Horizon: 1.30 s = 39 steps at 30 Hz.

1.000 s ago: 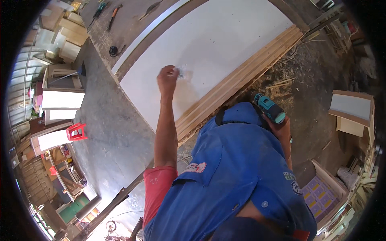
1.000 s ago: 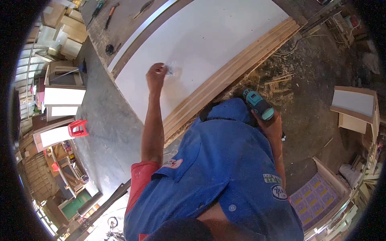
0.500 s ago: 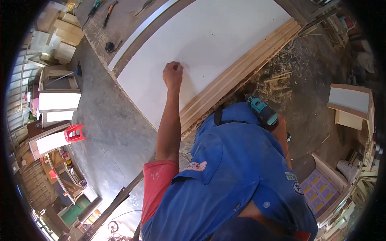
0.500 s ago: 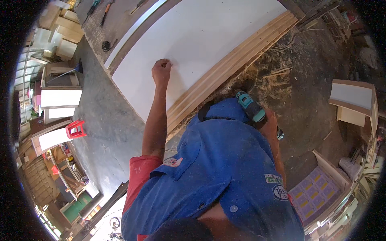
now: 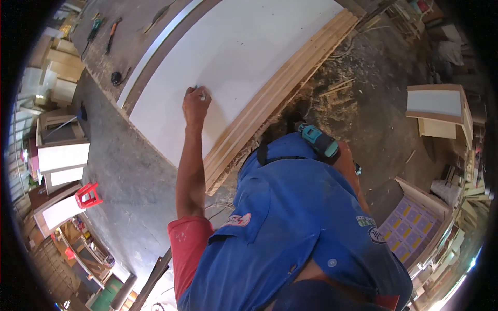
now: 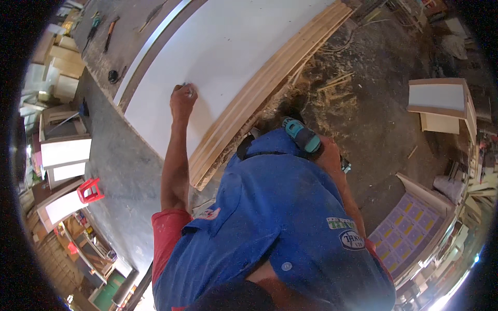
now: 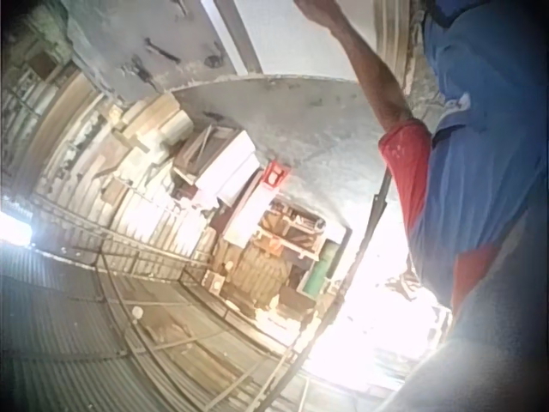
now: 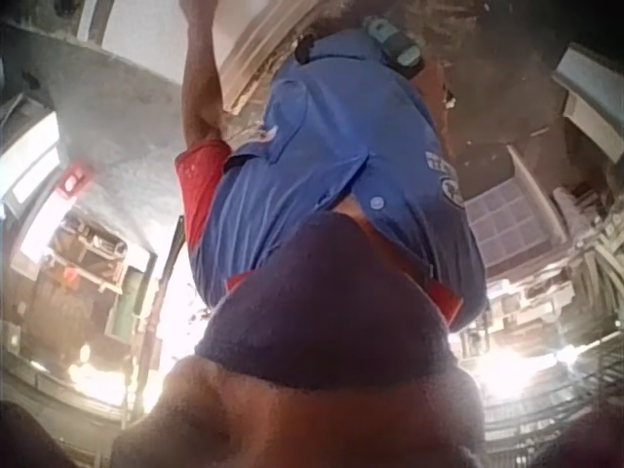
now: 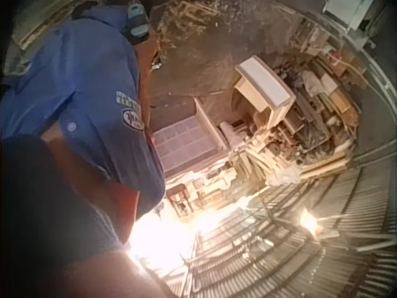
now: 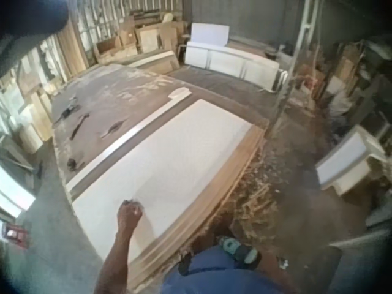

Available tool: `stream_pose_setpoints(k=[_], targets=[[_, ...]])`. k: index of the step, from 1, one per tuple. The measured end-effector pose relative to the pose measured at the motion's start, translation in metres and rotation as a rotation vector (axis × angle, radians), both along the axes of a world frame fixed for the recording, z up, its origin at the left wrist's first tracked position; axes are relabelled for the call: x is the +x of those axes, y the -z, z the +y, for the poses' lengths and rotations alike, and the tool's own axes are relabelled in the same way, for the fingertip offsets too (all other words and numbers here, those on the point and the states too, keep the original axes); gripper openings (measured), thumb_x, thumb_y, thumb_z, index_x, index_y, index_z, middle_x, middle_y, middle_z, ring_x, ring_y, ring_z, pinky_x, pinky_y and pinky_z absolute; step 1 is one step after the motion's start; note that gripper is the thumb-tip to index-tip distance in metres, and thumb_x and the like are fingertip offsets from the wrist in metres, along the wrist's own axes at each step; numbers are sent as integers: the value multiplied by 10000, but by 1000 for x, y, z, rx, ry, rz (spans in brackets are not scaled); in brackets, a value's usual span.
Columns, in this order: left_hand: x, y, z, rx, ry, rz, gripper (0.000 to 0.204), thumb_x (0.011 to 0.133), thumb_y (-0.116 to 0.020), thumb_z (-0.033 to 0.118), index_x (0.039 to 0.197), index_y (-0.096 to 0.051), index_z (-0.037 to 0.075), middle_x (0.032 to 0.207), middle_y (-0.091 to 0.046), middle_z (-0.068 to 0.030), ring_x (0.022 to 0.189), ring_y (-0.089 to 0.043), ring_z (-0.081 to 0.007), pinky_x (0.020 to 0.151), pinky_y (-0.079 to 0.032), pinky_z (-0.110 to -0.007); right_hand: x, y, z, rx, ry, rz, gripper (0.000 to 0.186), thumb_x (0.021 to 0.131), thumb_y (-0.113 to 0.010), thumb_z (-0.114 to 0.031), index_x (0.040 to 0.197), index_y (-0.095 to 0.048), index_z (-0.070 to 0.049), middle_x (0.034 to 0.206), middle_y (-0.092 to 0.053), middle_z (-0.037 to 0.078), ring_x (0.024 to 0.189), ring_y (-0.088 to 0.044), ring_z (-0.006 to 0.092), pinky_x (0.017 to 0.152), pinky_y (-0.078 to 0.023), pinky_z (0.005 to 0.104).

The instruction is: The person drills holes into a wooden panel using a power drill.

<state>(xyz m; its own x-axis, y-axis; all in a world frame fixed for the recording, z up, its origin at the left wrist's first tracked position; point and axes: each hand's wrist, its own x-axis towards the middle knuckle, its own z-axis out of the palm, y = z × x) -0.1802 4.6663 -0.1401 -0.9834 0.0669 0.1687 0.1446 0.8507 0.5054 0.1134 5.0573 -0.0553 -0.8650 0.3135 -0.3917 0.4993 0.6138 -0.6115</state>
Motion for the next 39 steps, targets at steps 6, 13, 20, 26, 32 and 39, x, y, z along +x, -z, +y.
stream_pose_setpoints(k=[6,13,20,26,32,39], targets=[[-6,-6,-10,-38,28,-151,148,863,-756,195,988,-793,126,971,-690,-112,847,-700,-342,761,-557,-444,-5,-19,-9,-215,112,-9,509,754,-807,-173,1236,-703,-49,1106,-752,202,1018,-725,389,993,-542,487],[-3,1,-5,154,-33,27,133,904,-705,132,976,-742,26,944,-706,-143,848,-707,-316,781,-559,-422,15,1,-5,-26,99,54,465,710,-820,-150,1155,-733,-48,1081,-752,201,1021,-703,408,944,-549,490],[33,-15,-1,568,-324,186,87,924,-717,65,957,-708,-15,903,-735,-95,776,-688,-172,704,-562,-321,12,-17,-11,-5,3,151,498,695,-825,-131,1177,-726,-49,1026,-759,191,930,-730,387,854,-581,464],[116,-28,56,1248,-121,-382,225,953,-690,54,1164,-691,-23,997,-717,-86,872,-693,-159,818,-585,-303,6,-17,2,29,-176,281,411,707,-825,-116,1095,-725,-20,948,-760,161,866,-747,359,777,-600,434],[157,-35,116,1523,-161,-818,311,1020,-639,119,1293,-629,-28,1045,-717,-102,916,-699,-194,839,-586,-319,-19,-58,-15,-6,-271,311,338,795,-806,-146,1100,-733,-20,972,-762,153,882,-755,310,804,-604,407],[163,-22,144,1791,-286,-1028,195,1002,-672,114,1167,-673,11,1034,-715,-88,934,-705,-173,814,-602,-293,-29,-77,-23,-76,-383,231,408,850,-773,-154,1229,-718,-13,1083,-762,155,959,-752,276,849,-592,374]])
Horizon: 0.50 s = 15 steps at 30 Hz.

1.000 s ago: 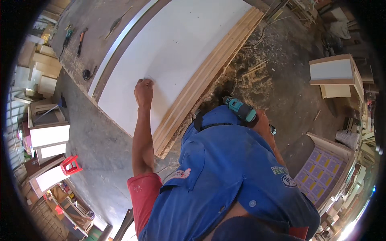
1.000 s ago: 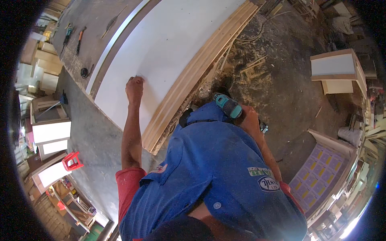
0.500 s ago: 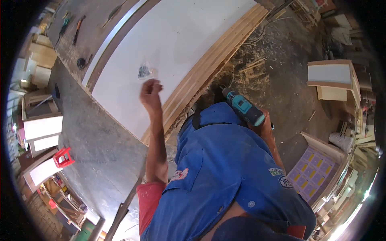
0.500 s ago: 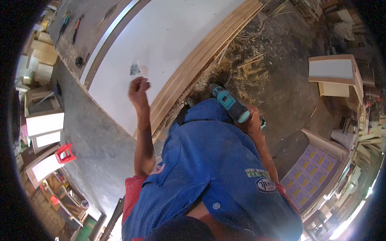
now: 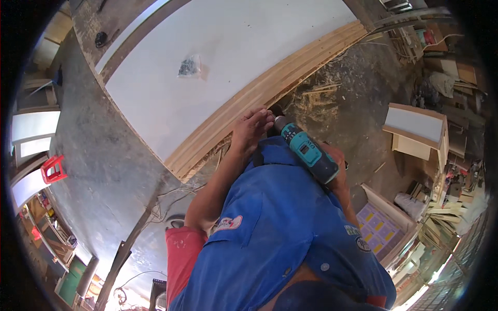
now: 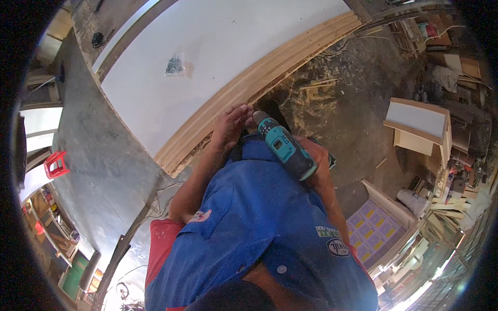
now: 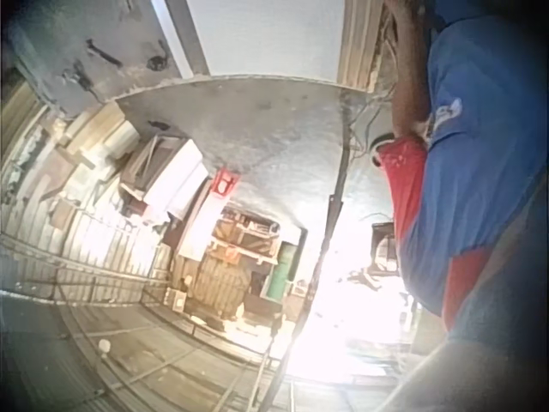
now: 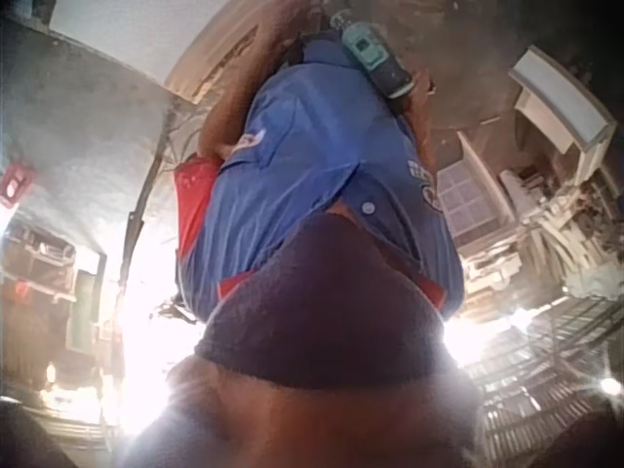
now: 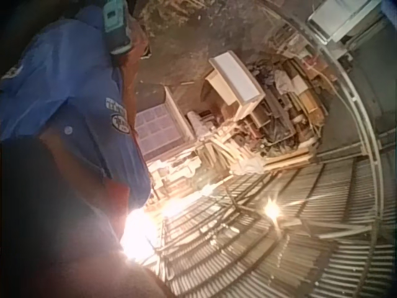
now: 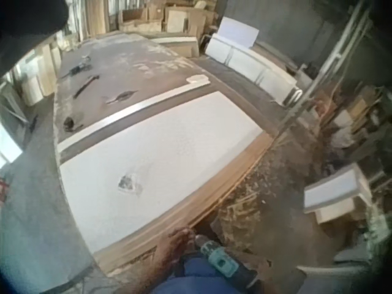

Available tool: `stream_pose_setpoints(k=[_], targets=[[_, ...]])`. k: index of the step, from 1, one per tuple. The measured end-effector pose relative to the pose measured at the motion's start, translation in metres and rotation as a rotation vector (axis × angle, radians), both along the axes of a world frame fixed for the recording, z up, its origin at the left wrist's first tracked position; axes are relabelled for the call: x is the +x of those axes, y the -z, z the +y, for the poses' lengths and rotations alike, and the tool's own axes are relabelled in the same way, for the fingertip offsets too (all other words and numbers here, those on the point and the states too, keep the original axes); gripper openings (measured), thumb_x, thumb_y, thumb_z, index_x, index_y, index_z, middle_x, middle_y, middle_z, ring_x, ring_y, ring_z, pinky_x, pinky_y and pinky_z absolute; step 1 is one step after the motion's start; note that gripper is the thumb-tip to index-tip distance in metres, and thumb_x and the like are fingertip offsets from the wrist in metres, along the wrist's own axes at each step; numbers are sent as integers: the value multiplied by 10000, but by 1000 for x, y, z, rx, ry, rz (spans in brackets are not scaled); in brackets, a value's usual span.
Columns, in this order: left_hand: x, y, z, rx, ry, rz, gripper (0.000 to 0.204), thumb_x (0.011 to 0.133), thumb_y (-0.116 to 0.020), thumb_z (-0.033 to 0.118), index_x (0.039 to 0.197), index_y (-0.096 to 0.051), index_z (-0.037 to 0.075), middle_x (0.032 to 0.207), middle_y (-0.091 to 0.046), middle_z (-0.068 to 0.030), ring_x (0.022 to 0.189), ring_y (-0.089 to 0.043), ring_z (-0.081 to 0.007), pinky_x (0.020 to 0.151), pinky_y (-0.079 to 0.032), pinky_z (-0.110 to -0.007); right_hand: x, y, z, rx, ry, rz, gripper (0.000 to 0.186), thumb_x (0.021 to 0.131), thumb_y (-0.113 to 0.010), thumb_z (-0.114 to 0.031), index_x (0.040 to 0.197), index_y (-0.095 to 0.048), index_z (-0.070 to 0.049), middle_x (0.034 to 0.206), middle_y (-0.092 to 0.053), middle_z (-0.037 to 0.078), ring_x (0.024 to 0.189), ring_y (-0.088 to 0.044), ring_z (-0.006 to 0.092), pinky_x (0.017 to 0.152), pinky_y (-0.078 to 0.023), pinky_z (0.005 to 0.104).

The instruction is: The person drills holes into a wooden panel using a power drill.

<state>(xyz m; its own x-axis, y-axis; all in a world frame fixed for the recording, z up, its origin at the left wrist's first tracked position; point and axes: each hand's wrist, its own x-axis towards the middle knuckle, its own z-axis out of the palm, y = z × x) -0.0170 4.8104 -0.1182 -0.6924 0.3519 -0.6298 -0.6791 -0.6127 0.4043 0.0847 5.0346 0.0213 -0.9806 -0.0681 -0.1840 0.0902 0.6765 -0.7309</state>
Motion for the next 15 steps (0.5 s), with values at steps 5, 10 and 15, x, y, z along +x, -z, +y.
stream_pose_setpoints(k=[5,10,15], targets=[[2,2,5,47,42,-114,303,1019,-676,194,1266,-616,29,1114,-690,-74,997,-678,-170,868,-581,-284,2,4,6,79,-42,7,398,855,-764,-144,1226,-717,-9,1094,-760,155,968,-748,273,857,-584,365],[-3,9,14,81,49,-167,289,1013,-691,227,1239,-625,59,1098,-693,-45,991,-678,-156,853,-576,-267,-6,5,14,74,-87,0,358,836,-755,-138,1168,-721,-7,1081,-758,158,954,-747,306,862,-581,388],[-6,11,26,126,57,-128,266,1011,-695,229,1222,-631,79,1084,-697,-24,986,-672,-137,866,-563,-268,-16,5,26,162,-136,-11,368,777,-787,-171,1100,-717,-9,1033,-752,168,925,-740,339,850,-575,393]])
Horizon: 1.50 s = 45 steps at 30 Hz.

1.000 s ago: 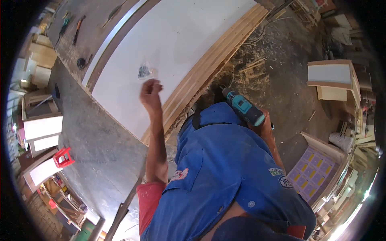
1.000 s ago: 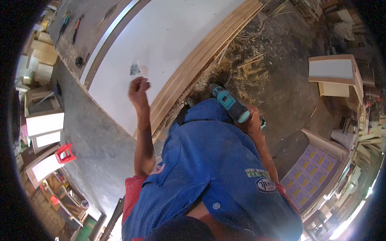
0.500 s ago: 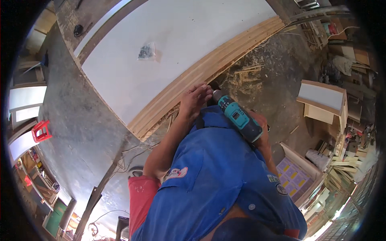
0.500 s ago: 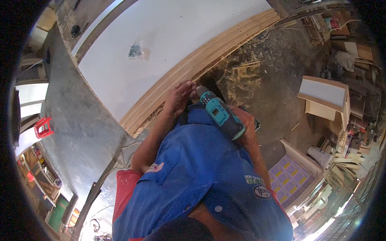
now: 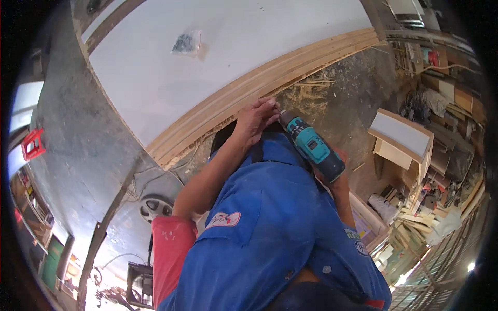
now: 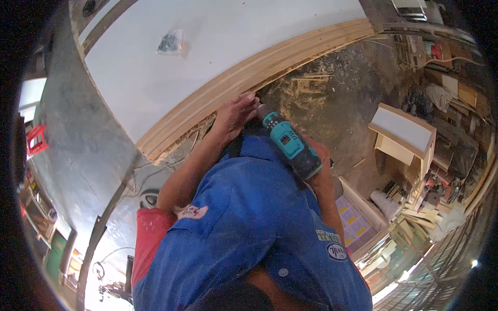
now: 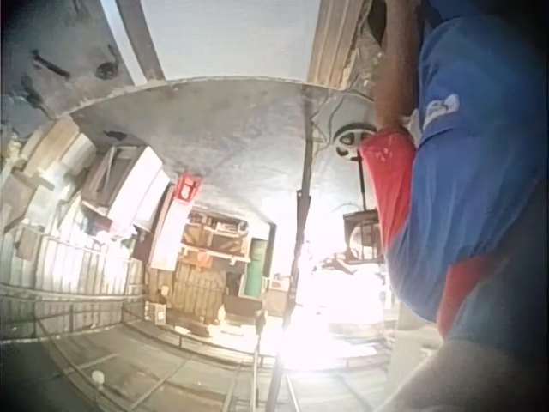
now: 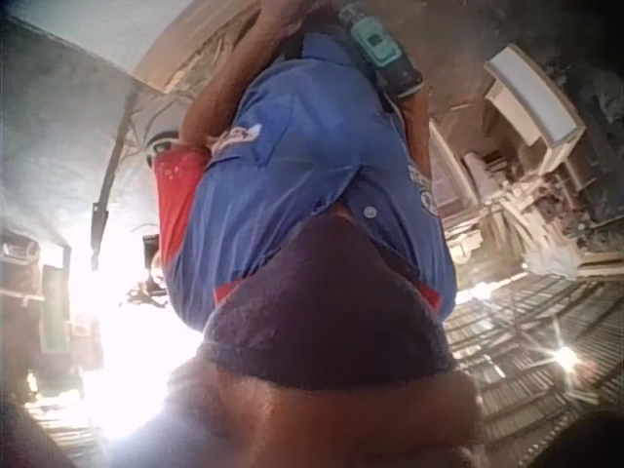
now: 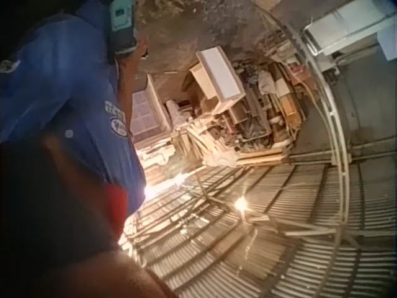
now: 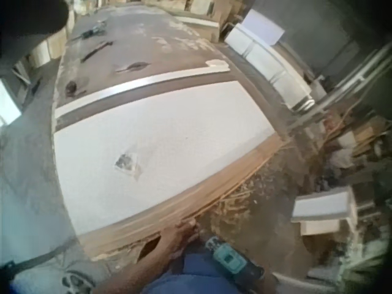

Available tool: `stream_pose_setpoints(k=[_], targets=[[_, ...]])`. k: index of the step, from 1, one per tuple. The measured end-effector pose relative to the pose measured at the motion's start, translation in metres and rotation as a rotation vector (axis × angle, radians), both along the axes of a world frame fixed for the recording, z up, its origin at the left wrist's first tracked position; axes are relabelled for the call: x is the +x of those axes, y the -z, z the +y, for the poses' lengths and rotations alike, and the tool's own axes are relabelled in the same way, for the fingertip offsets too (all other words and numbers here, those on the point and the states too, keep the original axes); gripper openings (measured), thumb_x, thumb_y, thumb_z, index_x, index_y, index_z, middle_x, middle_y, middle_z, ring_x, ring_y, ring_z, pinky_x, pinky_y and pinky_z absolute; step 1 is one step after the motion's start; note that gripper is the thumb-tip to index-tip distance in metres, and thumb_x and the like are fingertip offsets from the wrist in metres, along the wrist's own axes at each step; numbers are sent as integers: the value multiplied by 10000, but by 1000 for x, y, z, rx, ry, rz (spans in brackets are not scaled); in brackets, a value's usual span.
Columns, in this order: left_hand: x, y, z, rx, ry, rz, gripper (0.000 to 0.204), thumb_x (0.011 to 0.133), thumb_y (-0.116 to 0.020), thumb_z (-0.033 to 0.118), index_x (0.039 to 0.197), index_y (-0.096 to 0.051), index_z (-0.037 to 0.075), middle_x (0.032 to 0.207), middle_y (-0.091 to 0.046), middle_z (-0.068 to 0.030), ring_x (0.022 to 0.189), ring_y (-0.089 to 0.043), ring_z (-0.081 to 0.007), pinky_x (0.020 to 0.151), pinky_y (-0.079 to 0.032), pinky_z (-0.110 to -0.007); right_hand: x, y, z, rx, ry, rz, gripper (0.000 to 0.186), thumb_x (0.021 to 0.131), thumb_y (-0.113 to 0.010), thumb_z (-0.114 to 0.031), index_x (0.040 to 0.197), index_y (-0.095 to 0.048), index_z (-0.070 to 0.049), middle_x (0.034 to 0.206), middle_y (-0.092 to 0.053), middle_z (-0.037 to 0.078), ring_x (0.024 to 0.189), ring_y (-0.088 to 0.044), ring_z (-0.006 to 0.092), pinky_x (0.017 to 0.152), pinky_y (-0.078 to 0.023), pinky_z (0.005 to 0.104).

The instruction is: The person drills holes into a wooden panel using a power drill.

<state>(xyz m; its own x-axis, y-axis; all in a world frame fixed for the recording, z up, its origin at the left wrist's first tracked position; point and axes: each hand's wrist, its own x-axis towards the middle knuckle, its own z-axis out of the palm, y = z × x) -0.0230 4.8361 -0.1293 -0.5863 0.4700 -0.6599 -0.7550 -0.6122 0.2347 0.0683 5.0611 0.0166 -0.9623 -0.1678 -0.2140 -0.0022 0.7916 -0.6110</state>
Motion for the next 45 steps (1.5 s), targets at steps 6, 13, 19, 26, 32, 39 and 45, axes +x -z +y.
stream_pose_setpoints(k=[6,13,19,26,32,39,45], targets=[[2,17,15,107,-23,-49,232,1058,-618,291,1181,-644,96,1077,-696,-21,1023,-659,-142,955,-540,-312,-11,-3,-14,55,83,-19,208,853,-795,-111,1032,-736,-23,931,-759,146,852,-753,291,757,-577,384],[2,20,32,183,-191,-81,248,1090,-546,305,1191,-644,101,1098,-687,-25,1028,-645,-149,932,-527,-320,-25,5,-14,-16,252,-169,352,812,-861,-184,1089,-724,-17,998,-769,145,905,-749,236,796,-567,370],[5,24,32,154,-269,-112,238,1085,-555,302,1183,-650,106,1095,-691,-20,998,-639,-149,890,-514,-312,-28,23,8,227,-6,55,393,761,-882,-208,1071,-726,-22,944,-764,145,865,-739,257,818,-553,389],[6,30,35,185,-310,-167,208,1080,-566,263,1177,-653,101,1098,-694,-25,1007,-642,-152,888,-520,-316,-57,-8,-20,124,49,-243,250,883,-805,-223,1102,-759,-111,1034,-790,64,966,-747,240,890,-491,393],[5,31,35,211,-313,-167,214,1080,-565,259,1168,-650,83,1108,-695,-37,1033,-644,-159,907,-522,-321,-55,-7,-8,193,-51,-198,291,882,-814,-247,1132,-746,-114,1069,-784,63,968,-729,232,899,-493,369],[2,0,5,115,-94,-156,270,1087,-516,222,1259,-625,44,1188,-691,-87,1094,-655,-216,980,-527,-401,-88,-20,-34,139,205,-337,462,767,-870,-257,1122,-698,-16,1019,-746,174,943,-732,293,848,-561,404],[8,-10,-25,-1247,152,847,422,899,-721,162,1297,-620,64,1363,-626,-164,1255,-585,-315,1082,-440,-495,-120,-34,-50,144,198,-399,495,793,-854,-244,1193,-678,-10,1101,-754,168,1031,-733,236,889,-559,370]])
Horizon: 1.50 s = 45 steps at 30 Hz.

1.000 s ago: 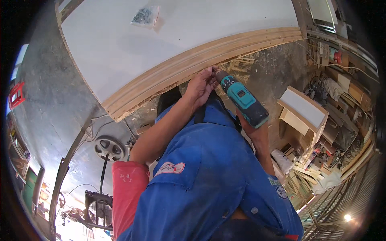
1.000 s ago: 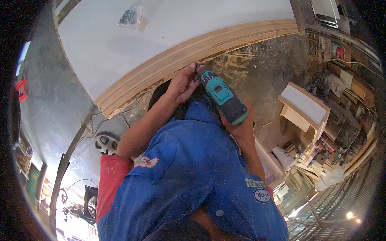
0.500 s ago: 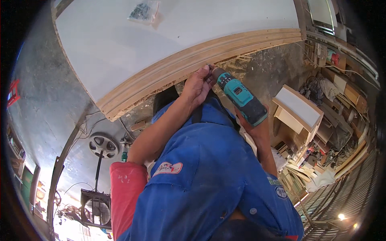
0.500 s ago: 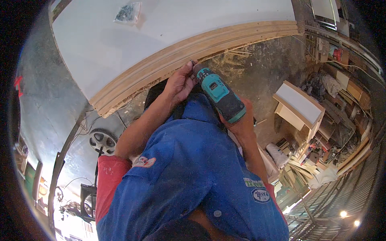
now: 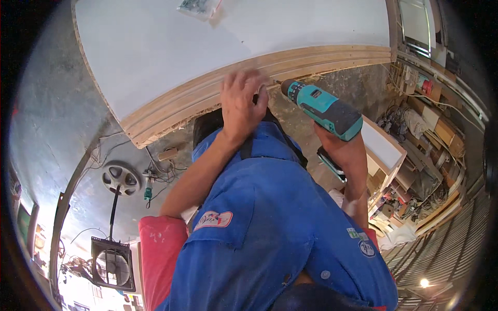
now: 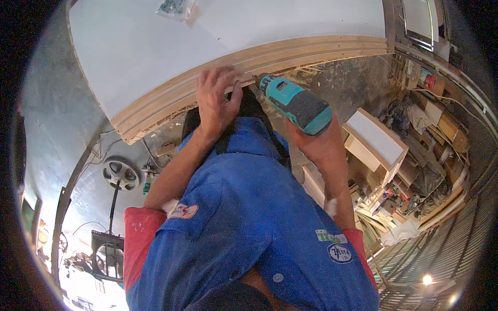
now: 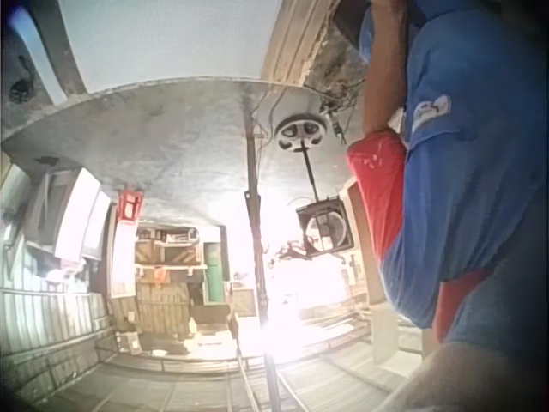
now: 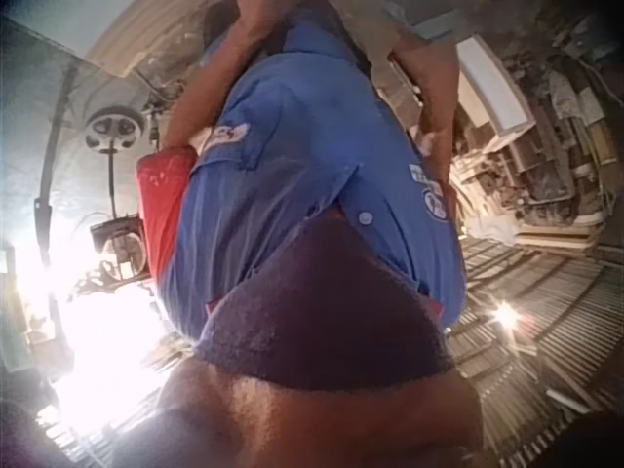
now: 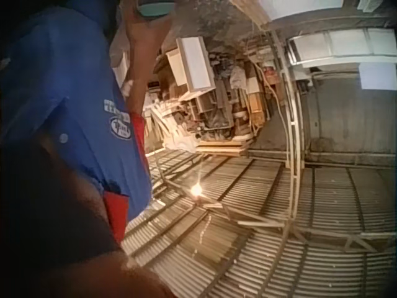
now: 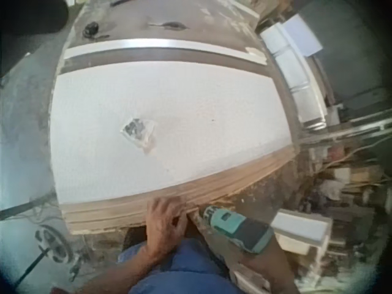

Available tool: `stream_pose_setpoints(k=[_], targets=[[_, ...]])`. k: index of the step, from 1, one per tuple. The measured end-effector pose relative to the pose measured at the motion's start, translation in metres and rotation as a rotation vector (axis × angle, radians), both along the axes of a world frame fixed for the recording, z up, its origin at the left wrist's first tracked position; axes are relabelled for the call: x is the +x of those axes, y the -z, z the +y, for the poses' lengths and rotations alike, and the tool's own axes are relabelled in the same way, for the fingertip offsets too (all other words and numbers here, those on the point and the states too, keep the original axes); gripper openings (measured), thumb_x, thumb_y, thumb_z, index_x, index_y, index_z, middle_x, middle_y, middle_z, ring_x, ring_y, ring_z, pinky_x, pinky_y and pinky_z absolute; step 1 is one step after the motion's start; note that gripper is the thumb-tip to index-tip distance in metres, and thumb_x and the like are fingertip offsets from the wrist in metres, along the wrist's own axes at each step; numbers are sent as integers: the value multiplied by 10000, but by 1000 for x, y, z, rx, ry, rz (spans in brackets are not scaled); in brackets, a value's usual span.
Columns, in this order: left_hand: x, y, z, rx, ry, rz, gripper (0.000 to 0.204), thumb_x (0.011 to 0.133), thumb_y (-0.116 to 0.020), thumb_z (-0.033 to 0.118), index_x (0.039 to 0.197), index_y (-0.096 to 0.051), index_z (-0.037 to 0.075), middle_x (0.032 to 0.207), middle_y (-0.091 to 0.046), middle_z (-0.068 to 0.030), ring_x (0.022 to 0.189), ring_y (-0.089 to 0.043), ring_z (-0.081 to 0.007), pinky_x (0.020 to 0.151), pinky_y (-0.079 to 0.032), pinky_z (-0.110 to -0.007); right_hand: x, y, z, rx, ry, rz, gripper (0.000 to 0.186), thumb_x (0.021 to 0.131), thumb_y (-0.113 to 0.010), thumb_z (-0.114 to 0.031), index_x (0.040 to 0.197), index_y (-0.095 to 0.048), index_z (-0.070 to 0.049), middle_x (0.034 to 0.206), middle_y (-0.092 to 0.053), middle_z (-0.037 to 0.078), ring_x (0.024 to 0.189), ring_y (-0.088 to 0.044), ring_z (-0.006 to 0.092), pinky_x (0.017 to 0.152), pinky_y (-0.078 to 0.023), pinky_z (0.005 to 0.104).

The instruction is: The person drills holes into a wooden panel using a power drill.

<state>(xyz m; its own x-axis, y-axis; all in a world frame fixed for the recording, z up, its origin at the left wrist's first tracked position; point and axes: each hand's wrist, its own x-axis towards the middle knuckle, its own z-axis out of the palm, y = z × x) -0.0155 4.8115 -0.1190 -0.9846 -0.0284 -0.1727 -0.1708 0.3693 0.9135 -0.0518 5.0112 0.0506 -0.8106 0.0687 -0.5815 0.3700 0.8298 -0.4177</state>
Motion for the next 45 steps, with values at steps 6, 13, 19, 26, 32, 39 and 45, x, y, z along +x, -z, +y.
stream_pose_setpoints(k=[6,13,19,26,32,39,45], targets=[[-26,11,2,-289,-113,121,931,767,-822,167,1579,-370,119,1679,-185,-248,1557,-104,-503,1207,-112,-709,-16,-9,-10,43,-108,-22,434,825,-824,-198,1187,-686,-3,1097,-761,148,1024,-734,226,893,-559,360],[-26,18,7,-336,-104,86,1122,737,-876,201,1653,-229,179,1716,-146,-197,1576,-64,-485,1204,-96,-720,-11,-2,-2,104,-86,39,429,803,-842,-207,1153,-706,0,1064,-768,152,989,-740,239,880,-567,365],[-27,17,7,-324,-121,74,1107,735,-880,196,1647,-251,184,1716,-153,-191,1579,-63,-476,1210,-92,-713,-14,-2,-2,97,-81,-61,550,774,-877,-255,1199,-653,12,1108,-732,177,1012,-728,265,881,-566,378],[-28,16,8,-340,-95,54,1047,785,-854,234,1641,-255,159,1697,-177,-219,1570,-89,-490,1206,-107,-713,-4,10,16,152,-91,36,633,725,-919,-289,1170,-606,34,1075,-711,187,1003,-717,281,889,-564,382],[-28,16,9,-336,-104,36,1090,738,-881,213,1641,-270,198,1719,-161,-166,1582,-71,-462,1215,-95,-702,-9,3,7,187,-187,2,327,890,-794,-171,1188,-724,-57,1075,-781,82,1005,-736,166,865,-554,320],[-29,16,9,-312,-114,22,1096,748,-872,210,1650,-249,206,1723,-145,-168,1583,-67,-461,1217,-90,-701,-17,2,1,230,-188,-68,351,883,-812,-177,1192,-724,-37,1090,-782,75,1015,-732,156,874,-552,321],[-28,15,8,-297,-116,40,1080,766,-858,201,1652,-242,198,1726,-131,-168,1585,-58,-459,1218,-93,-698,-33,-9,-19,115,-284,-178,368,877,-842,-192,1189,-730,-31,1101,-783,84,1012,-736,152,883,-551,314]])
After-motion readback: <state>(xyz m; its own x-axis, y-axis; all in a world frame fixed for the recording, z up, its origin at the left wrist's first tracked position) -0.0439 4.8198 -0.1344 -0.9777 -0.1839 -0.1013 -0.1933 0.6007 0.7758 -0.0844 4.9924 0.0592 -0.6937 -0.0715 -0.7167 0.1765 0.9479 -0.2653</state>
